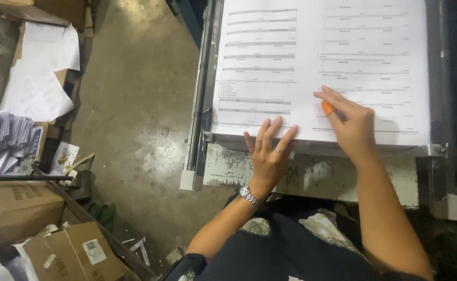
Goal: Flipping through a stack of printed documents and applying a mark to each page with a handheld tool
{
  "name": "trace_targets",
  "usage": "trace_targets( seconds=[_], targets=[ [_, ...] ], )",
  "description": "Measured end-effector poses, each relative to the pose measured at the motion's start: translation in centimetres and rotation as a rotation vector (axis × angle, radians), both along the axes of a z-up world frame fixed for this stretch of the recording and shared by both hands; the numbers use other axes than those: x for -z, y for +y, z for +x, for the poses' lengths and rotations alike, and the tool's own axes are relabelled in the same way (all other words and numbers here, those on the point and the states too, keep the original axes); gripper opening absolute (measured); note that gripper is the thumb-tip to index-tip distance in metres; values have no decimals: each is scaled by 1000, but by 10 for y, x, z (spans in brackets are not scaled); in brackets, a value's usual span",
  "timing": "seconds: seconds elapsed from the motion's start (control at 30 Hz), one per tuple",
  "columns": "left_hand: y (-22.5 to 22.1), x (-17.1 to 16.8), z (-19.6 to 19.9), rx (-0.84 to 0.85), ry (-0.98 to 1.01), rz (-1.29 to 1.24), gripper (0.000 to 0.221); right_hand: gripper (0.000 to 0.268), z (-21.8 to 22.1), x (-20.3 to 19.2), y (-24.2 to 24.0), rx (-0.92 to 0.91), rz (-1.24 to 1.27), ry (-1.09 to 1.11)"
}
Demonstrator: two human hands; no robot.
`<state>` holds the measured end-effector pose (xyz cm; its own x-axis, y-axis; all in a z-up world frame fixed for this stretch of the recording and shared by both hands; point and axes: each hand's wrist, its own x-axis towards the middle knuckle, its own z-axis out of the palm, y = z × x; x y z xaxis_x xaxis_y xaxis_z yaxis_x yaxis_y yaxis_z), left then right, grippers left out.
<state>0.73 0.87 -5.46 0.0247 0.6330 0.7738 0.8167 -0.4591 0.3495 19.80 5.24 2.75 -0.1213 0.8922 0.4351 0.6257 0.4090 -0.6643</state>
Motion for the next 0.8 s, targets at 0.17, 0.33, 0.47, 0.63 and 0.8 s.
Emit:
trace_targets(
  seconds=[0.17, 0.33, 0.47, 0.63, 0.8],
  targets=[
    [3, 5, 0, 10, -3, -1, 42, 22, -4, -13, -6, -23, -175, 541],
    [-2, -8, -3, 12, 95, -20, 35, 8, -6, -20, -1, -79, -211, 815],
    [1, 0, -1, 22, 50, -18, 38, 21, -13, -41, 14, -168, -86, 457],
    [5, 4, 0, 36, 26, -1, 40, 48, -3, -41, 16, -289, -105, 4],
    [4, -2, -1, 20, 60, -30, 40, 55, 6, -45, 3, -322, -198, 5]
  ],
)
